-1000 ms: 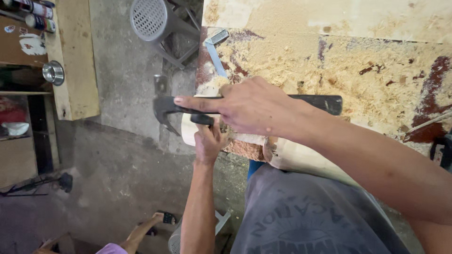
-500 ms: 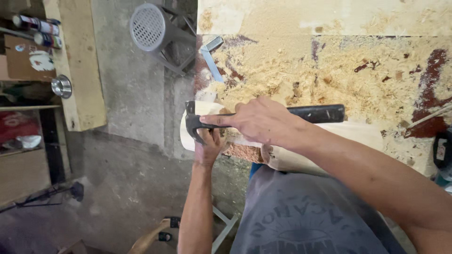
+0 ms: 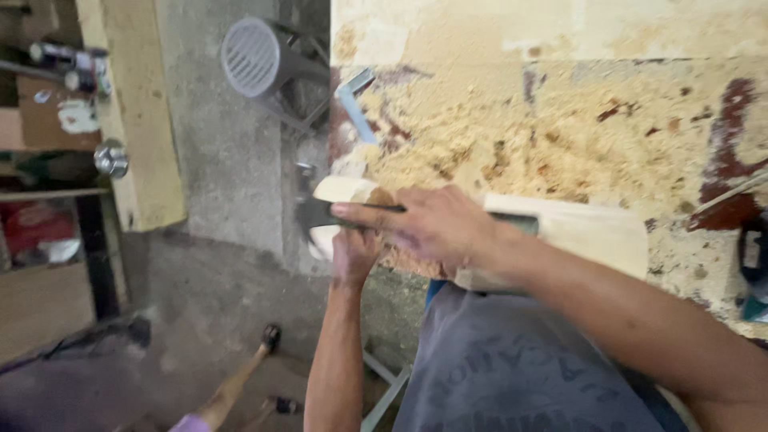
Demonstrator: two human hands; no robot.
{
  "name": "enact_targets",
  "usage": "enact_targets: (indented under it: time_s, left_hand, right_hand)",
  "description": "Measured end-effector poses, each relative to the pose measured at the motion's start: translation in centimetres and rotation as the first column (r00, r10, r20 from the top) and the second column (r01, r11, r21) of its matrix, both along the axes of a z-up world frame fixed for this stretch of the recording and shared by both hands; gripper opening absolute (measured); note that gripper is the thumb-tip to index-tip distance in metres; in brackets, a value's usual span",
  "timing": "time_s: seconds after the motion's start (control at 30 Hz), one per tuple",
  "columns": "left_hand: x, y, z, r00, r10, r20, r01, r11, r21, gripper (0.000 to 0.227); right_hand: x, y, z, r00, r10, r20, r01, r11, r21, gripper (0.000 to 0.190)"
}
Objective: The person uses a chisel and hammer to carve a cylindrical wooden object on a workbench. They repeatedly strike the chisel to remove wood chips, shaping the piece while a second person stands nearby.
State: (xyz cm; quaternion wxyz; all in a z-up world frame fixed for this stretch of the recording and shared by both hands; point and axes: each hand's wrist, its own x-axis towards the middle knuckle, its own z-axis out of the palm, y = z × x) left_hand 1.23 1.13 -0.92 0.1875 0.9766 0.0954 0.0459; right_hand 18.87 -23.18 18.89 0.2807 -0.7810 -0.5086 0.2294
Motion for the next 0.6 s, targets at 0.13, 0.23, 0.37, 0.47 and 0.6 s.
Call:
enact_targets:
  time_s: [0.13, 0.23, 0.37, 0.47, 0.6]
  left_hand:
    - [2.0, -0.1, 1.1, 0.941, -0.150, 0.302, 0.139, 0.989, 0.057, 0.033]
    - [0.4, -1.2, 2.2, 0.985, -0.156, 0.074, 0.129, 0.949, 0.287, 0.032]
    - [0.9, -1.2, 2.8, 0.916, -0.379, 0.129, 0.200, 0.713, 0.672, 0.043]
    - [0.3, -0.5, 2.1, 0.970, -0.116, 0.213, 0.089, 0.987, 0.132, 0.042]
    - [-0.4, 0.4, 1.1, 0.938, -0.347, 0.014, 0.260, 0.728, 0.634, 0.026]
  right_hand:
    - [0.3, -0.8, -0.9, 0.998, 0.059, 0.000, -0.058, 0.980, -0.192, 0.100]
    - [-1.1, -1.2, -2.5, 0.999, -0.042, 0.002, 0.042, 0.999, 0.027, 0.086]
    - [-1.3, -1.7, -3.6, 0.995, -0.092, -0.024, 0.094, 0.992, 0.079, 0.073]
    - [-1.6, -1.9, -4.0, 0.996, -0.087, -0.036, 0.088, 0.996, 0.026, 0.073]
    - [-1.3, -1.6, -3.8, 0.997, -0.056, -0.046, 0.057, 0.998, 0.028, 0.073]
